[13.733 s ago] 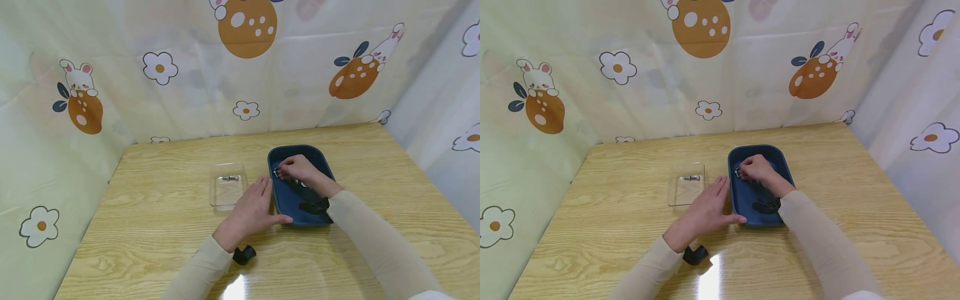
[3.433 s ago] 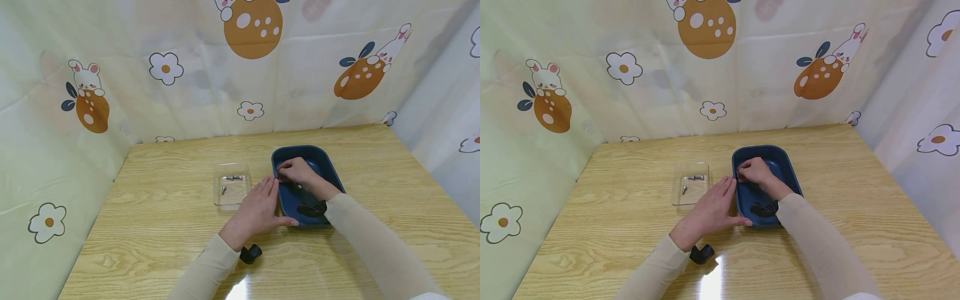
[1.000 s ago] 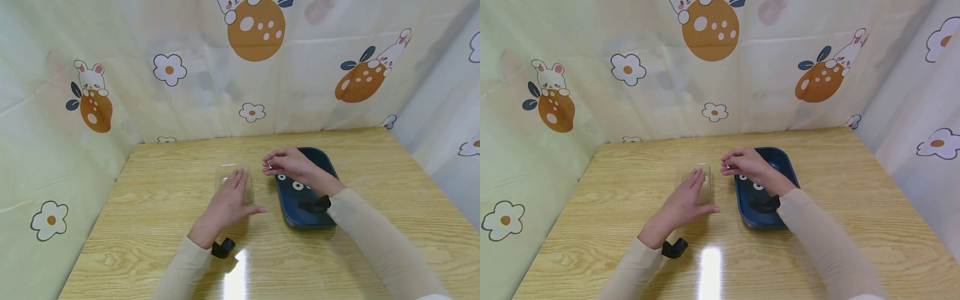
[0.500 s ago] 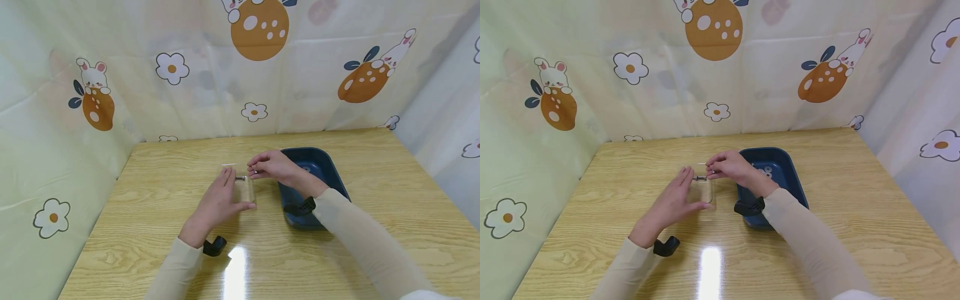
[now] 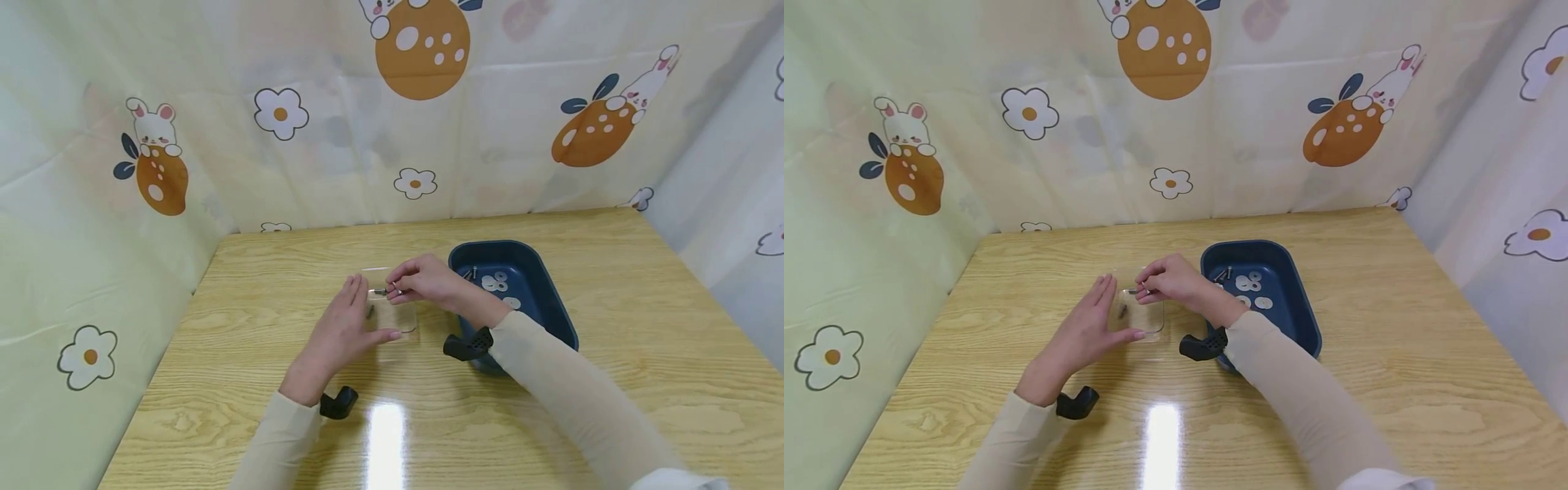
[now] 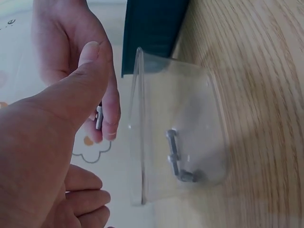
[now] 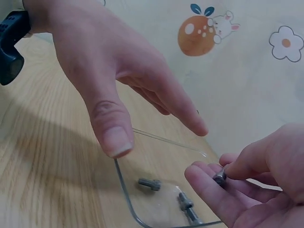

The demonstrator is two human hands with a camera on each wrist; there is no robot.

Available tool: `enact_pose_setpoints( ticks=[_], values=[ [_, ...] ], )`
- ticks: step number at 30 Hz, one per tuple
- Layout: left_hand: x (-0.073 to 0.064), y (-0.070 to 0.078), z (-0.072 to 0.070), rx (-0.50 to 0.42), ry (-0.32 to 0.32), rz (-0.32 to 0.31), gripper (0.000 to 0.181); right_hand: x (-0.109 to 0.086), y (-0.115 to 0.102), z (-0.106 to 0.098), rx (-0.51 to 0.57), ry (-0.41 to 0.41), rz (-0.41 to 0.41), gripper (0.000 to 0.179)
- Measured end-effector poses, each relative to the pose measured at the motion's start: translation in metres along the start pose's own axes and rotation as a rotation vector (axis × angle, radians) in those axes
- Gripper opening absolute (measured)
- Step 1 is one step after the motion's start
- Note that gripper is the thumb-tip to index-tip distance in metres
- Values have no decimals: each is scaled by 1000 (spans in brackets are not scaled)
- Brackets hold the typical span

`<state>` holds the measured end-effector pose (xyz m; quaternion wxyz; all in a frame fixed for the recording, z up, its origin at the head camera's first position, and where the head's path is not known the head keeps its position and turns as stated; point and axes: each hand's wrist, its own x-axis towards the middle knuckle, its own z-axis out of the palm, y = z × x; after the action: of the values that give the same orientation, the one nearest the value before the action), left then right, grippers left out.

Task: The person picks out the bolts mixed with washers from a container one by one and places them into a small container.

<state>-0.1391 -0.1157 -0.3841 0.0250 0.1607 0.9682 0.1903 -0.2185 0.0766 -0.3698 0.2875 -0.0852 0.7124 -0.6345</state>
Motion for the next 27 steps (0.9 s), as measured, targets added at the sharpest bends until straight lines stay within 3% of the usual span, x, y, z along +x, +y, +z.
enact_pose_setpoints(
  ticks=[10,27],
  values=[
    [-1,-14,3,9,-28,-51,112,5,1,13,-17,-4,30,35],
    [-2,-16,10,36,21,4,101,12,6,20,16,-66,62,40]
  ],
)
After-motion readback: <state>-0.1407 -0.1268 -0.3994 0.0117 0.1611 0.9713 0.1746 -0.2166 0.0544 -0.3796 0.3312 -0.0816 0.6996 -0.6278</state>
